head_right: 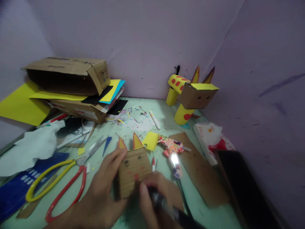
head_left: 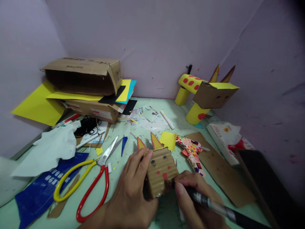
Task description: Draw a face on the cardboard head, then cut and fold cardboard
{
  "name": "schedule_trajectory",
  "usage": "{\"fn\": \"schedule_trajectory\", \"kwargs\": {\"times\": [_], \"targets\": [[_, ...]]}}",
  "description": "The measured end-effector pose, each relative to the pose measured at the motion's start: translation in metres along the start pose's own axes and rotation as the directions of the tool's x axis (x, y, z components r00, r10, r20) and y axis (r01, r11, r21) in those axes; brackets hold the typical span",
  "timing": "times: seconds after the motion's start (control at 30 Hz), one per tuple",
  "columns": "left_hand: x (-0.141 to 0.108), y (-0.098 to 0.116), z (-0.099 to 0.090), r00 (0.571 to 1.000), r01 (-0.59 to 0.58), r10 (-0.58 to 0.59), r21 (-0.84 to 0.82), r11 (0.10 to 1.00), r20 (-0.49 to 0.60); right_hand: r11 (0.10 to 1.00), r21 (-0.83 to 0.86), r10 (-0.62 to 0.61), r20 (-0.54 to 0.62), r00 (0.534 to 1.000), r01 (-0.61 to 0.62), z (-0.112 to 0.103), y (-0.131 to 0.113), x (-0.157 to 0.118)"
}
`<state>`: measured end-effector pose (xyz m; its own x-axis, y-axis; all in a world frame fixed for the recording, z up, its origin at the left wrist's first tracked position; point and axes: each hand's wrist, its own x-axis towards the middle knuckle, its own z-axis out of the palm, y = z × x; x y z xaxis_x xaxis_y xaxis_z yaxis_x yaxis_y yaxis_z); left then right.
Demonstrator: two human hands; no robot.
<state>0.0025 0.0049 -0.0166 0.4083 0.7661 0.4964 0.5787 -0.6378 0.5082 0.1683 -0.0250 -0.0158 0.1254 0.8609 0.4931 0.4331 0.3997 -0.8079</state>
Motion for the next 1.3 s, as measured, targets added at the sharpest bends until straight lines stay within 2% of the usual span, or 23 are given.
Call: {"fn": "schedule_trajectory", "kwargs": {"times": [0.1,0.37,0.6,0.83,1.03,1.3], "targets": [[0.000,0.000,0.000,1.000,-0.003,0.003,-0.004,1.000,-0.008,1.000,0.011,-0.006,-0.002,1.000,0.006,0.002,0.001,0.000],[-0.001,-0.001,0.000,1.000,-0.012,0.012,0.016,1.000,-0.004,1.000,0.021,0.001,0.084,0.997,-0.003,-0.006,0.000,0.004],[0.000,-0.002,0.000,1.000,-0.011,0.011,0.001,1.000,0.005,1.000,0.005,-0.031,0.084,0.996,0.031,-0.015,0.008,0.006],[-0.002,-0.004,0.001,1.000,0.007,-0.007,-0.015,1.000,-0.002,1.000,0.022,-0.002,0.049,0.999,0.001,-0.012,0.007,0.006],[-0.001,-0.004,0.003,1.000,-0.004,0.004,-0.019,1.000,-0.013,0.998,0.024,-0.054,0.099,0.994,0.052,-0.014,0.011,0.010],[-0.002,-0.005,0.002,1.000,0.002,-0.002,-0.013,1.000,0.002,1.000,-0.001,-0.015,0.098,0.995,0.015,-0.011,0.009,0.008]]}}
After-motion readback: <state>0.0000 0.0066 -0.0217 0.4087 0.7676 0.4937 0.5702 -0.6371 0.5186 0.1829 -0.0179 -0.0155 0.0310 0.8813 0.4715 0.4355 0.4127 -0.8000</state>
